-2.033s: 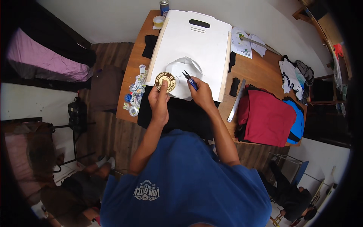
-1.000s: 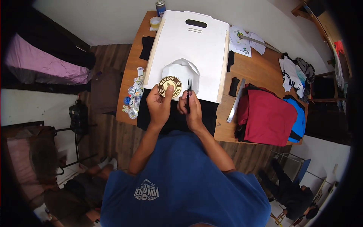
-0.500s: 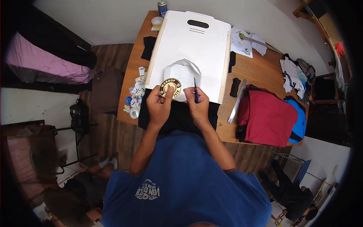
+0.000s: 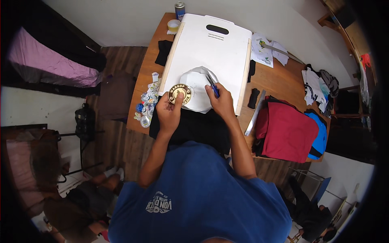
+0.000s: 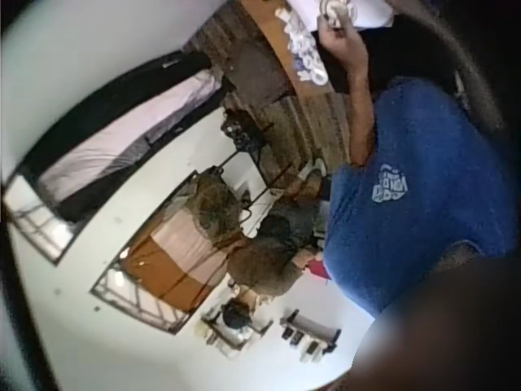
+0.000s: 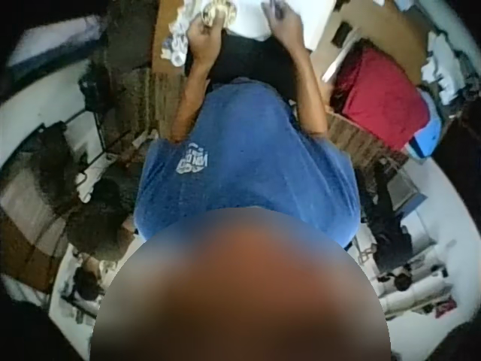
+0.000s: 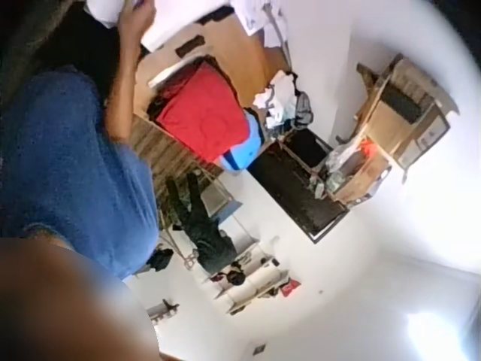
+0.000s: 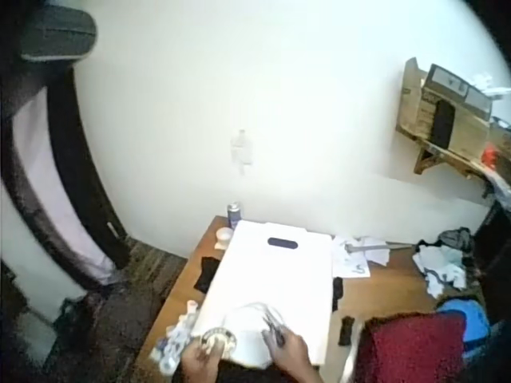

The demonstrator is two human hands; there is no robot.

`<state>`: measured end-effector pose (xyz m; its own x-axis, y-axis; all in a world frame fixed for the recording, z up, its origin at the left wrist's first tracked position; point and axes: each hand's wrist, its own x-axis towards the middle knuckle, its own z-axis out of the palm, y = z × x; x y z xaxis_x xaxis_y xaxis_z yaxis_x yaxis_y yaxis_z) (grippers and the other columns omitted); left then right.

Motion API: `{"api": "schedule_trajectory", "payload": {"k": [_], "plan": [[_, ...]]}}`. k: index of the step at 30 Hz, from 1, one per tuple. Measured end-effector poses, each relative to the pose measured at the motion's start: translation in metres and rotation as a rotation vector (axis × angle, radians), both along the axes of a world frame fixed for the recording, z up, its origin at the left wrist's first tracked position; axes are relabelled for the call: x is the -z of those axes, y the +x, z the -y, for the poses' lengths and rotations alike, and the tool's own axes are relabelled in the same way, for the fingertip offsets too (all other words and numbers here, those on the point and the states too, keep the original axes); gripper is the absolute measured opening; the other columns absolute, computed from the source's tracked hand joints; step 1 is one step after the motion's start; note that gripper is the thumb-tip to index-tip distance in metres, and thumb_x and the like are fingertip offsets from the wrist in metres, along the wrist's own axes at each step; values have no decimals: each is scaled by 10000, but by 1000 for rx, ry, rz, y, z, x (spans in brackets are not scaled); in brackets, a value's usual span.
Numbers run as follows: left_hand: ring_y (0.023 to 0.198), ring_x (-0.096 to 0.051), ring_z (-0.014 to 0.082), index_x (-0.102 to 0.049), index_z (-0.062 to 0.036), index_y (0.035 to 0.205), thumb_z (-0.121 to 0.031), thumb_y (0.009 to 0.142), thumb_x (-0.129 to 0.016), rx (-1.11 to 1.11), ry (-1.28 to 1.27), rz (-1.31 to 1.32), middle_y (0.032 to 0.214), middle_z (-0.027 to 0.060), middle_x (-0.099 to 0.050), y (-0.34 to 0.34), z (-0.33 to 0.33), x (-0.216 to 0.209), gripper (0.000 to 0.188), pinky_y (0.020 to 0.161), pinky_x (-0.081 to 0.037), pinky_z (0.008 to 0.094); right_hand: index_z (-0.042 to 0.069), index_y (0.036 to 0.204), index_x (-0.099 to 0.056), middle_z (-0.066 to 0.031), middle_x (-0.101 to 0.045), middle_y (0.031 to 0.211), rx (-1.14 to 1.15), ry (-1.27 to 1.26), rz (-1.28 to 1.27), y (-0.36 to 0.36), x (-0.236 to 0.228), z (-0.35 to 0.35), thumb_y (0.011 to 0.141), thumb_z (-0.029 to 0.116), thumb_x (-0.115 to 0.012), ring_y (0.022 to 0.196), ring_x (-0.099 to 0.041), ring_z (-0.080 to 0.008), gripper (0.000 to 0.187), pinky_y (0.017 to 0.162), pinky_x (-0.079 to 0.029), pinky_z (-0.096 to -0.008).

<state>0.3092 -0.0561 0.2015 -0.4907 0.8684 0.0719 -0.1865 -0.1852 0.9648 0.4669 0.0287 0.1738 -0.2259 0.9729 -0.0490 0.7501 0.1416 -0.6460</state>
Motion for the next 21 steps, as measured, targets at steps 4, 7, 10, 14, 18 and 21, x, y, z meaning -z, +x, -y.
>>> {"api": "schedule_trajectory", "payload": {"k": [4,7,10,14,18,21], "plan": [[752,-562,51,-595,31,938,-78,895,-590,-6,-10,39,861,42,-632,1,-2,-1,117,662,-442,182,52,927,-512,48,-313,588,-27,-503,-909,-6,-3,21,969,338,-399,506,-279,-63,310,469,-251,-238],[741,-554,49,-593,30,939,-84,900,-584,-6,-3,43,854,38,-628,3,-4,-5,120,653,-434,183,51,947,-468,35,-294,594,-124,-522,-984,-9,-12,38,978,338,-336,522,-280,-73,317,481,-266,-230],[737,-550,46,-589,29,939,-83,902,-581,4,-15,59,846,35,-625,5,-4,-10,118,649,-431,182,51,944,-448,12,-317,605,-63,-691,-1132,-14,-21,55,982,336,-311,539,-311,-87,318,490,-309,-226],[726,-550,40,-578,30,929,-71,900,-580,76,-47,62,838,38,-621,10,-2,-15,105,625,-434,178,52,931,-412,-3,-335,605,-304,-456,-1303,-22,-27,71,992,365,-290,530,-330,-99,341,488,-334,-234],[701,-549,31,-568,28,907,-67,896,-584,50,15,43,822,37,-620,12,0,-18,96,588,-430,169,50,933,-403,5,-336,606,-268,-512,-1322,-27,-28,80,1004,356,-289,519,-300,-73,334,486,-317,-219],[678,-545,21,-563,21,886,-69,893,-589,57,2,21,803,32,-619,13,1,-18,94,557,-422,161,58,894,-392,6,-317,588,-236,-493,-1401,-29,-25,82,1003,357,-297,491,-278,-73,332,467,-302,-218]]}}
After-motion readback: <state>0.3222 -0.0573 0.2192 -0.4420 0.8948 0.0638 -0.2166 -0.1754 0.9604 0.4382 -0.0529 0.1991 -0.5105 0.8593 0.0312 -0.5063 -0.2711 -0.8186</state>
